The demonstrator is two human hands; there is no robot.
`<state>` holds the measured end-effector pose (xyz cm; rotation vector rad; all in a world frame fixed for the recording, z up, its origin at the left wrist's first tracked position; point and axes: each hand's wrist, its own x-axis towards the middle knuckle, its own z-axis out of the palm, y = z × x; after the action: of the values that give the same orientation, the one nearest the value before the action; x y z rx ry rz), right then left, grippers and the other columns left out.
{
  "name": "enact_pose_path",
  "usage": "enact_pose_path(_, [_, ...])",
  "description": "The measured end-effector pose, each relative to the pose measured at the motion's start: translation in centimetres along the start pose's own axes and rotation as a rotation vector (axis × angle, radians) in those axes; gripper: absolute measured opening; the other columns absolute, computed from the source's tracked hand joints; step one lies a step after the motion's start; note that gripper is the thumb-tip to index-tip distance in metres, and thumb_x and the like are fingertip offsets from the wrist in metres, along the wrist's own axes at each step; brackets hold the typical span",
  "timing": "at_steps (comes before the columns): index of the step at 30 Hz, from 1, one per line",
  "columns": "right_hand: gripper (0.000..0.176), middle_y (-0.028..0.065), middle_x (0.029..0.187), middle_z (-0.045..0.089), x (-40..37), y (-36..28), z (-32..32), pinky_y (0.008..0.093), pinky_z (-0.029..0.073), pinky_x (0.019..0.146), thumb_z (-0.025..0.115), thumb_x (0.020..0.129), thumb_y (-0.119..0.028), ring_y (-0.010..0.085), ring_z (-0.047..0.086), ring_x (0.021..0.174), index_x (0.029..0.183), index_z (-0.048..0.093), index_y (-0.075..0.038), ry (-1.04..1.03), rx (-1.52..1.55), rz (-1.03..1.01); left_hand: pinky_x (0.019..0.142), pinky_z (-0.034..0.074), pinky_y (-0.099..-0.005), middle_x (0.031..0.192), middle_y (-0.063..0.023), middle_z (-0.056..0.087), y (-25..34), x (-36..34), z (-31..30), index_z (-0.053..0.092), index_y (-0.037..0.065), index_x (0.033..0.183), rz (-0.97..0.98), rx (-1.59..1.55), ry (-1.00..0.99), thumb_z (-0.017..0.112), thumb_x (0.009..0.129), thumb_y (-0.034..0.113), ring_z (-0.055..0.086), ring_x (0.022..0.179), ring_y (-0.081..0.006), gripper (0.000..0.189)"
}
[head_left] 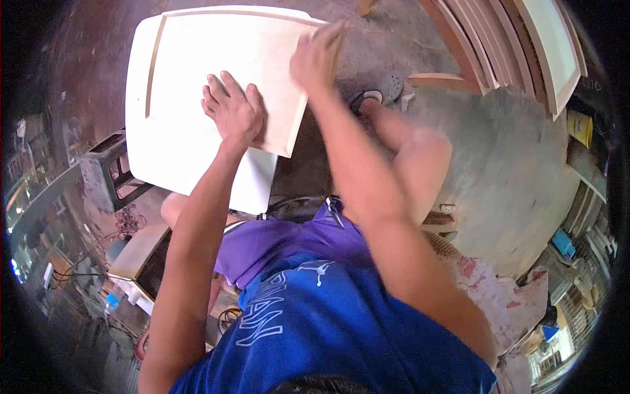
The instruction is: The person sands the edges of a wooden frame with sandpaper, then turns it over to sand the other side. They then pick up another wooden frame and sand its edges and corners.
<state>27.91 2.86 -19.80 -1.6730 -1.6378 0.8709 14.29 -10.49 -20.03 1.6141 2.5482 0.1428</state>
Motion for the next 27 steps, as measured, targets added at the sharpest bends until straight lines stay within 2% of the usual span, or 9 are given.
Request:
enact_pose_path(4, [0.088,0.0473,0.162,-0.005,-18.1,-1.6,-0.7,0.0582,0.004,0.129,0.053,0.102,-0.020,0.0596,0.001,0.154,0.151,-0.003,0.027,-0.167,-0.047,0.035,0.122,0.011,-0.0668,0.163,-0.0372,0.016,0.0,-0.3,0.1,0.023,-0.004,0.160,-0.014,0.010,0.000,0.041,0.106,0.046,0.014,0.151,-0.0568,0.076])
enact_pose_path(7, [0.089,0.0471,0.162,-0.005,-19.8,-2.7,-1.3,0.0608,0.007,0.128,0.054,0.101,-0.019,0.0594,0.002,0.154,0.151,-0.003,0.027,-0.255,-0.101,0.092,0.123,0.011,-0.0665,0.164,-0.0356,0.017,-0.2,-0.4,0.2,0.023,-0.005,0.160,-0.006,0.000,-0.003,0.041,0.106,0.046,0.014,0.151,-0.0565,0.077])
enact_pose_path(15, [0.073,0.0402,0.164,0.018,14.2,5.1,0.8,0.0575,0.016,0.128,0.045,0.106,-0.029,0.0516,0.013,0.156,0.152,0.023,0.023,-0.025,-0.244,-0.016,0.123,0.010,-0.0660,0.165,-0.0358,0.013,0.8,-0.2,-1.0,0.023,-0.006,0.160,-0.020,0.003,-0.058,0.038,0.107,0.044,0.012,0.152,-0.0572,0.075])
enact_pose_path(16, [0.068,0.0363,0.156,0.040,18.2,7.8,4.5,0.0585,0.035,0.119,0.050,0.105,-0.029,0.0492,0.038,0.147,0.153,0.034,0.016,-0.121,-0.618,-0.266,0.123,0.010,-0.0662,0.165,-0.0348,0.014,0.6,-0.5,-0.8,0.023,-0.006,0.159,-0.022,0.008,-0.051,0.039,0.105,0.046,0.012,0.152,-0.0570,0.076])
enact_pose_path(18, [0.027,0.0229,0.089,0.075,23.6,8.5,0.7,0.0529,0.056,0.071,0.062,0.079,-0.012,0.0377,0.074,0.081,0.099,0.075,0.001,0.006,-0.976,-0.711,0.123,0.010,-0.0661,0.165,-0.0349,0.013,0.2,-0.2,-0.6,0.022,-0.004,0.160,-0.023,0.004,-0.029,0.038,0.105,0.046,0.013,0.151,-0.0577,0.076])
enact_pose_path(20, [0.033,0.0333,0.128,0.063,21.0,5.9,-5.1,0.0477,0.045,0.107,0.046,0.099,-0.012,0.0465,0.057,0.125,0.115,0.066,0.008,0.070,0.033,-0.378,0.123,0.009,-0.0660,0.165,-0.0333,0.017,0.4,-0.5,-0.6,0.028,0.001,0.160,-0.039,-0.013,-0.032,0.041,0.105,0.046,0.013,0.152,-0.0556,0.073])
enact_pose_path(22, [0.055,0.0266,0.137,0.061,15.7,4.2,-10.0,0.0540,0.058,0.090,0.054,0.104,-0.027,0.0397,0.066,0.115,0.148,0.049,0.007,-0.092,0.042,-0.119,0.124,0.009,-0.0654,0.164,-0.0320,0.020,0.5,-1.3,-1.3,0.034,0.003,0.158,0.079,-0.056,-0.044,0.044,0.104,0.047,0.015,0.152,-0.0538,0.070])
enact_pose_path(24, [0.061,0.0209,0.117,0.068,7.9,3.6,-12.8,0.0342,0.059,0.054,0.052,0.108,-0.045,0.0244,0.072,0.074,0.136,0.055,0.009,-0.044,0.608,0.271,0.125,0.010,-0.0625,0.161,-0.0283,0.031,1.2,-1.1,-0.7,0.048,0.006,0.149,0.291,-0.108,-0.015,0.049,0.102,0.051,0.023,0.150,-0.0485,0.065])
enact_pose_path(27, [0.039,0.0108,0.113,0.067,-1.8,6.6,-14.2,0.0300,0.056,0.054,0.055,0.106,-0.018,0.0181,0.069,0.072,0.141,0.055,-0.002,-0.013,0.727,0.573,0.123,0.019,-0.0615,0.157,-0.0251,0.038,7.0,-2.2,-1.7,0.051,0.006,0.145,0.350,-0.126,-0.094,0.061,0.099,0.041,0.034,0.144,-0.0474,0.059])
